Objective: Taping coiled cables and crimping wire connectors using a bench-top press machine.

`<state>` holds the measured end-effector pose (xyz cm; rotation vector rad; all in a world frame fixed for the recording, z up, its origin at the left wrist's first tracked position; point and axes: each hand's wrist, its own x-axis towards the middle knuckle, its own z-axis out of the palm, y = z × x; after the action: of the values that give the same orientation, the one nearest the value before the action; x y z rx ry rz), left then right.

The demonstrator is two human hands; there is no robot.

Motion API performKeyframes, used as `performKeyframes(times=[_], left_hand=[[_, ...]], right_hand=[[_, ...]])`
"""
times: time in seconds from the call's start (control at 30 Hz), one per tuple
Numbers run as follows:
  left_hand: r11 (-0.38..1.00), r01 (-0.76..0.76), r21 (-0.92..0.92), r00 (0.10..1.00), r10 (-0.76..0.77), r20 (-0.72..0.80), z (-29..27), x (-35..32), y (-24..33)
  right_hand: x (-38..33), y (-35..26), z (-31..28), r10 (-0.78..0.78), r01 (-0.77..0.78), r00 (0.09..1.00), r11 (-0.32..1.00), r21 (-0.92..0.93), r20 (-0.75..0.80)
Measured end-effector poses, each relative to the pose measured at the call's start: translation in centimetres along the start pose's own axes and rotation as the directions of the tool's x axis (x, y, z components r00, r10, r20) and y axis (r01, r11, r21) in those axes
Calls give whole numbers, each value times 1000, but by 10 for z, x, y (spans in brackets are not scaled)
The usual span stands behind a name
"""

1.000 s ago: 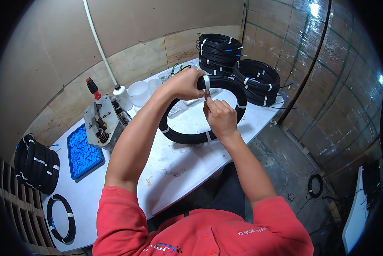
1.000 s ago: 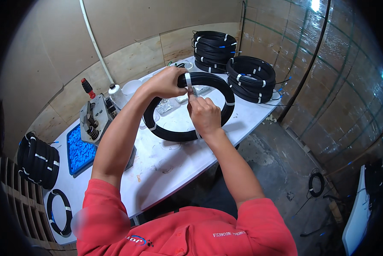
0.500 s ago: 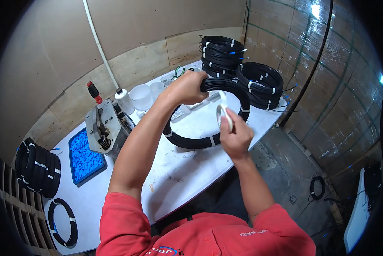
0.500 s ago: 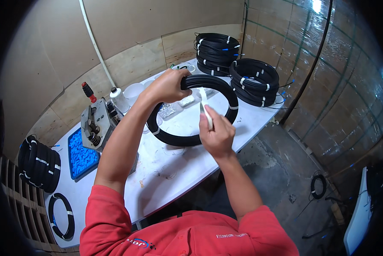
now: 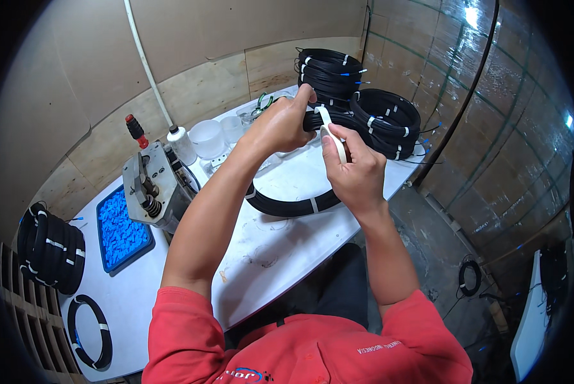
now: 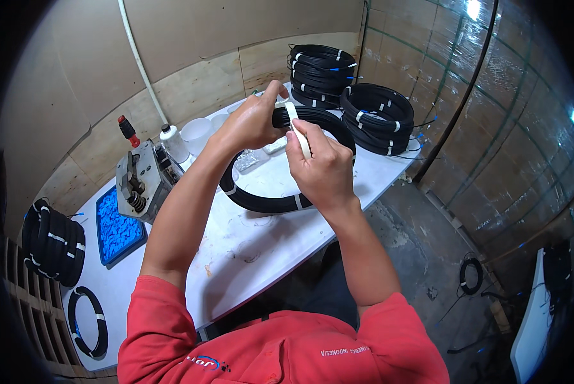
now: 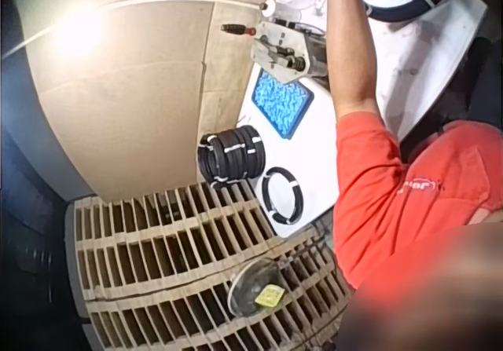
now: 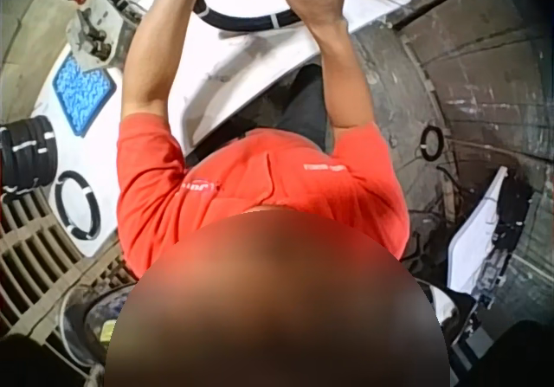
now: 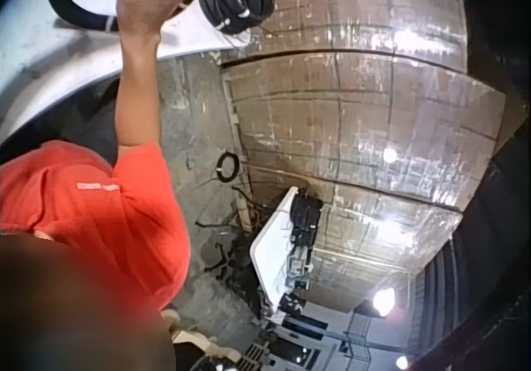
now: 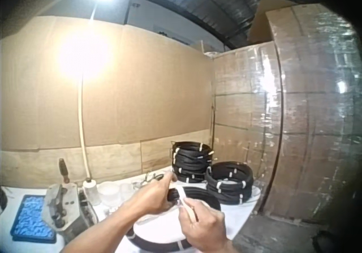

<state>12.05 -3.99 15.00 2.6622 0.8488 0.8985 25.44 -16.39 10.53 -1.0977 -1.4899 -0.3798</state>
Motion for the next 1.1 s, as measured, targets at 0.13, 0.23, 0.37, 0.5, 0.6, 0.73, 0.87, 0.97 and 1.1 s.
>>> performKeyframes(times=[0.13, 0.23, 0.37, 0.5, 0.6, 0.73, 0.87, 0.97, 1.1], left_hand=[[1000, 25, -1, 999, -25, 31, -3, -2, 4], [999, 39, 6, 998, -39, 45, -5, -3, 7], [1000, -7, 5, 1000, 7, 20, 0, -2, 3], [1000, -5, 15, 1000, 5, 4, 2, -2, 4], [1000, 7, 24, 1000, -7, -9, 4, -2, 4], [1000, -1, 12, 1000, 1, -8, 2, -4, 5], [1000, 14, 24, 1000, -14, -3, 0, -5, 8], [999, 28, 23, 1000, -28, 1, 0, -4, 10], [999, 30, 21, 1000, -30, 3, 0, -5, 11]], right_hand=[[-11, 1, 2, 87, -86, 993, 996, -15, 75], [-21, -4, 0, 149, -145, 979, 989, -35, 140], [-34, 1, 8, 175, -174, 978, 985, -17, 114], [-45, 14, 18, 259, -257, 954, 966, -34, 154], [-52, 22, 23, 237, -238, 966, 971, 3, 108], [-50, 21, 22, 108, -107, 994, 994, 25, -23], [-42, 13, 8, -76, 78, 987, 997, 13, -143], [-30, 5, -4, -129, 125, 975, 992, -34, -182], [-16, 0, -10, -101, 95, 978, 995, -44, -180]])
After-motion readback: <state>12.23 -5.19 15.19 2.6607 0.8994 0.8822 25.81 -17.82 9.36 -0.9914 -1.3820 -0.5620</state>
